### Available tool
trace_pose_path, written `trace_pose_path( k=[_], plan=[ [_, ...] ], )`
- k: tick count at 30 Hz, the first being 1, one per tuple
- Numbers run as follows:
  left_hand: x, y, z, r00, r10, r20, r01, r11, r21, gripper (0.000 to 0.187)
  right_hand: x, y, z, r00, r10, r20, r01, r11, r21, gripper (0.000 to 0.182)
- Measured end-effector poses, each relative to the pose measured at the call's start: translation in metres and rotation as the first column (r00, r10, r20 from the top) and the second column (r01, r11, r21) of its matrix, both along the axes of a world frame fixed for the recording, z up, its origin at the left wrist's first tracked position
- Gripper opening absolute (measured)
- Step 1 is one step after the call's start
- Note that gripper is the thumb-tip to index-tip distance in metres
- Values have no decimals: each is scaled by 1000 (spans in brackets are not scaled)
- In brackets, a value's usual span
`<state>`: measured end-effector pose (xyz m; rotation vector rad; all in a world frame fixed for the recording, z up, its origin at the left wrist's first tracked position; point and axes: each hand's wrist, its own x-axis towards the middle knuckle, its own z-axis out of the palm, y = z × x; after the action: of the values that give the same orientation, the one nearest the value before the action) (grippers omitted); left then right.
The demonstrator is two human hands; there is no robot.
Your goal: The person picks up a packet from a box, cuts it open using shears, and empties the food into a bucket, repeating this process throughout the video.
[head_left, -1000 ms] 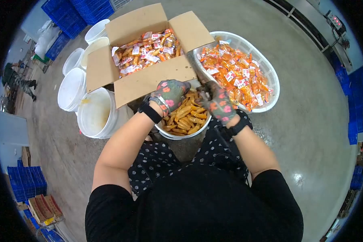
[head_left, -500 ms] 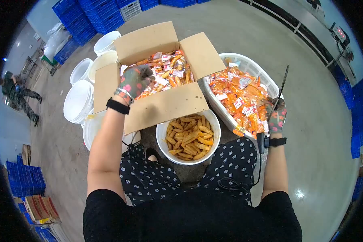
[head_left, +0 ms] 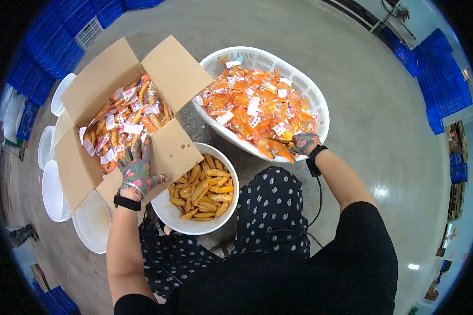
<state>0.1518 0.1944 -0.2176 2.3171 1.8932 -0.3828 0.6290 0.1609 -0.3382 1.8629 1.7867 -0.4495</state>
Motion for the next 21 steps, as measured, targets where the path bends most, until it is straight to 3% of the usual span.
trace_pose_path(
  k=[2, 4, 5, 8, 11, 16, 18, 20, 21],
  plan=[
    [3, 6, -14, 1000, 7, -30, -5, 997, 80, 125, 10, 30, -23, 996, 82, 47, -82, 997, -2, 50],
    [9, 14, -14, 991, 111, -74, -113, 993, -28, 130, 18, 62, -48, 998, -9, 65, 4, 997, 71, 50],
    [9, 16, -21, 989, 102, -108, -98, 994, 39, 134, 18, 75, -57, 996, -52, 72, 44, 994, 104, 50],
    [13, 19, -24, 980, 150, -134, -150, 989, 8, 133, 8, 111, -79, 985, -162, 65, 150, 975, 167, 38],
    [16, 20, -25, 976, 169, -138, -171, 985, -4, 130, -15, 133, -92, 970, -237, 54, 229, 965, 126, 46],
    [22, 19, -17, 972, 182, -146, -195, 978, -77, 126, -42, 125, -100, 968, -245, 55, 239, 966, 93, 50],
    [15, 18, -31, 981, 164, -101, -171, 983, -66, 121, -44, 115, -96, 972, -232, 42, 227, 969, 96, 52],
    [0, 11, -42, 1000, 14, -8, -14, 999, 45, 116, -43, 108, -88, 979, -201, 14, 199, 974, 112, 53],
    [1, 11, -32, 998, 58, -8, -58, 998, -35, 114, -41, 105, -83, 982, -189, -3, 187, 975, 120, 54]
  ],
)
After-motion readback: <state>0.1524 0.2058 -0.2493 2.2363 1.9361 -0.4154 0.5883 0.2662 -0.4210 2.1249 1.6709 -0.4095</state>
